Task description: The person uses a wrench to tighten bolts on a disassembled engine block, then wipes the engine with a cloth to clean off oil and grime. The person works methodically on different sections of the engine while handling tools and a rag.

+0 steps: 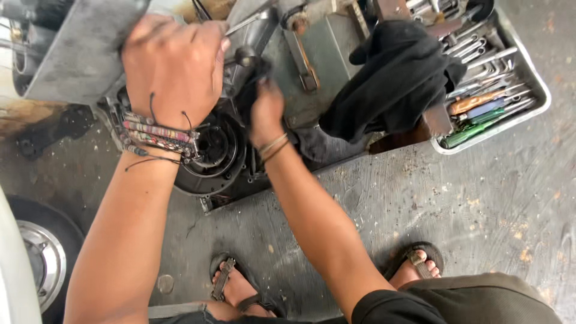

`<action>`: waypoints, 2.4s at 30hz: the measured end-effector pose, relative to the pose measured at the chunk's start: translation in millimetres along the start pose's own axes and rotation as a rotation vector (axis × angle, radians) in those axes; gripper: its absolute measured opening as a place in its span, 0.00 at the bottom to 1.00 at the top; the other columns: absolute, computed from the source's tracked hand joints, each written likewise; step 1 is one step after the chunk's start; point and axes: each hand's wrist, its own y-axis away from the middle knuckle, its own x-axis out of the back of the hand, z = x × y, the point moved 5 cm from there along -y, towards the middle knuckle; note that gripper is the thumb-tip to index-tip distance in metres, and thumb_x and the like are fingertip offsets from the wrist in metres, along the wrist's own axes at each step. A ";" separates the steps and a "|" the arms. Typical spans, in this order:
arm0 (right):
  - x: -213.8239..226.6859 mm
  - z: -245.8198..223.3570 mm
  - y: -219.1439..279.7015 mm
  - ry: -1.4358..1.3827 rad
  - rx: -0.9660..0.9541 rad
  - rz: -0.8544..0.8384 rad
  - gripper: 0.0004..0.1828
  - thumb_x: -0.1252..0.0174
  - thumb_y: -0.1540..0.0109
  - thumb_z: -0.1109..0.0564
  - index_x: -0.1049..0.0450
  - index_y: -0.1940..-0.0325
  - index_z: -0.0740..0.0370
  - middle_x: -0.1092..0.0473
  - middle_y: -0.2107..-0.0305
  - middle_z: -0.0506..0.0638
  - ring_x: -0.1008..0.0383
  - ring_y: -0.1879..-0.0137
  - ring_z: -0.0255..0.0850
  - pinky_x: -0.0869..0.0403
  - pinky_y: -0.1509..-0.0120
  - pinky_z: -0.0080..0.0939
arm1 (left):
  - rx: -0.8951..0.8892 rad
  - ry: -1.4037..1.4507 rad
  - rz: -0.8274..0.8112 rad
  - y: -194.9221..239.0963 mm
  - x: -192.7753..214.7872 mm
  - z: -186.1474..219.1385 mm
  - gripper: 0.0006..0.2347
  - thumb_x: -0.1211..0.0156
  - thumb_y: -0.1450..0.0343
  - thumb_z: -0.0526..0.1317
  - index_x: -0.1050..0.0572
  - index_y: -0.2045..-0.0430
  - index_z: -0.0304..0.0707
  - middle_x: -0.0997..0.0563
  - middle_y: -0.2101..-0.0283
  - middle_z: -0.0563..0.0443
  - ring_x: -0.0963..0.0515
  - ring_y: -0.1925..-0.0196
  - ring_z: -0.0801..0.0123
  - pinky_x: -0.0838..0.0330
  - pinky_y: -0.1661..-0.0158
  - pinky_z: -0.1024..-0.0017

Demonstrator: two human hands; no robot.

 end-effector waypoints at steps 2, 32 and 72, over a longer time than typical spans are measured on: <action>-9.4 8.2 7.5 0.375 0.236 -0.223 0.11 0.55 0.33 0.56 0.39 0.71 0.56 0.39 0.75 0.48 0.44 0.64 0.37 0.37 0.55 0.40 | -0.006 -0.022 0.039 0.7 -2.6 -2.3 0.03 0.38 0.24 0.38 0.22 0.67 0.50 0.26 0.78 0.60 0.29 0.77 0.63 0.29 0.60 0.71; 27.0 -4.0 12.0 0.593 0.265 0.019 0.04 0.47 0.43 0.61 0.26 0.70 0.58 0.27 0.73 0.47 0.34 0.63 0.35 0.31 0.56 0.41 | -0.007 0.006 0.025 3.5 -0.9 1.2 0.03 0.36 0.25 0.37 0.18 0.62 0.51 0.23 0.75 0.62 0.24 0.73 0.67 0.28 0.58 0.73; -0.5 -8.8 4.5 0.641 0.465 -0.114 0.07 0.47 0.42 0.65 0.23 0.70 0.62 0.23 0.72 0.49 0.32 0.65 0.33 0.27 0.58 0.43 | 0.058 0.015 -0.006 -7.3 -0.5 1.7 0.03 0.41 0.25 0.37 0.23 0.70 0.46 0.24 0.79 0.56 0.25 0.77 0.62 0.29 0.64 0.69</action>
